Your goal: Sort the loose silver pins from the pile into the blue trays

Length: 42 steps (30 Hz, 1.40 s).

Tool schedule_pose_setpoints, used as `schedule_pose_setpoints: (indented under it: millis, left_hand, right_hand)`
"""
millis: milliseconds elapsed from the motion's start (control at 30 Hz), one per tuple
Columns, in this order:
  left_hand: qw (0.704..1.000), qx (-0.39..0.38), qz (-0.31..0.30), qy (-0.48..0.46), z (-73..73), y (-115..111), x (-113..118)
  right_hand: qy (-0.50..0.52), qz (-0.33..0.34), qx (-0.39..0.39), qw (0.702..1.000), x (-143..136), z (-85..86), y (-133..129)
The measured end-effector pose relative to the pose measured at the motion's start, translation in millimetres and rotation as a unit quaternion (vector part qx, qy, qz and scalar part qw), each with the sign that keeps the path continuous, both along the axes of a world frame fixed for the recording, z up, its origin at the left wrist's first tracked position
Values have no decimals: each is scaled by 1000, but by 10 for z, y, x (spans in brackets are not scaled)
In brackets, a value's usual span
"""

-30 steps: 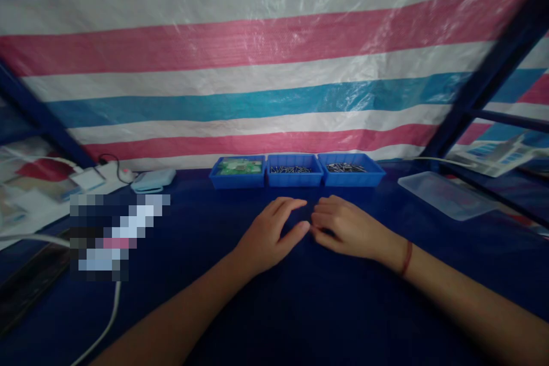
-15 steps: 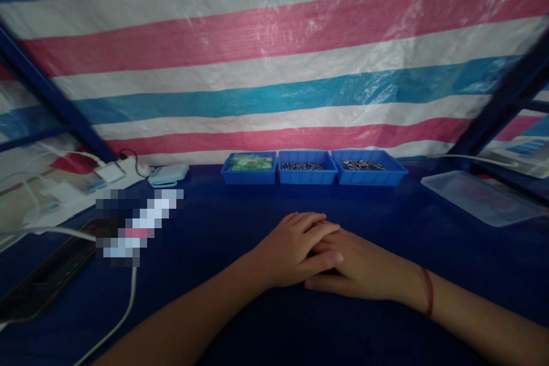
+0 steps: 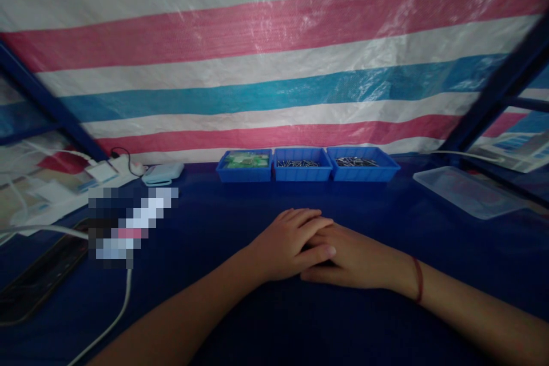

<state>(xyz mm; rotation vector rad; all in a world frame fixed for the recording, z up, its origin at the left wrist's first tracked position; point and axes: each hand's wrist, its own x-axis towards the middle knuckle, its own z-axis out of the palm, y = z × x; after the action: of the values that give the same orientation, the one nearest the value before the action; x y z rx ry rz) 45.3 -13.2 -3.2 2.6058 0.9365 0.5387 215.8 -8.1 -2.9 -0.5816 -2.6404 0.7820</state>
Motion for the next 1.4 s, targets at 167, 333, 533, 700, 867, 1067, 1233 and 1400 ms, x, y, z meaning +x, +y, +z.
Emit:
schedule_pose_setpoints:
  millis: [167, 333, 533, 700, 867, 1067, 1233, 1400]
  left_hand:
    - [1000, 6, -2, 6, -9, -11, 4]
    - [996, 82, -14, -7, 36, 166, -123]
    - [936, 246, 247, 47, 5, 625, -555]
    - [923, 238, 284, 109, -38, 723, -712]
    - [927, 219, 275, 130, 152, 561, -670]
    - [959, 175, 192, 117, 491, 338, -742]
    - [919, 205, 320, 109, 415, 418, -913]
    - [940, 57, 299, 157, 259, 488, -998]
  right_hand:
    - [-2, 0, 5, 1000, 6, 6, -6]
    - [-12, -8, 34, 999, 41, 48, 3]
    - [-103, -39, 32, 993, 87, 80, 5]
    - [-113, -41, 34, 992, 82, 102, -12]
    - [-112, -43, 35, 992, 77, 112, -28]
    - [-92, -40, 55, 993, 89, 104, -29]
    - [-41, -83, 80, 992, 84, -2, -3]
    - [-8, -188, 82, 979, 71, -151, 75]
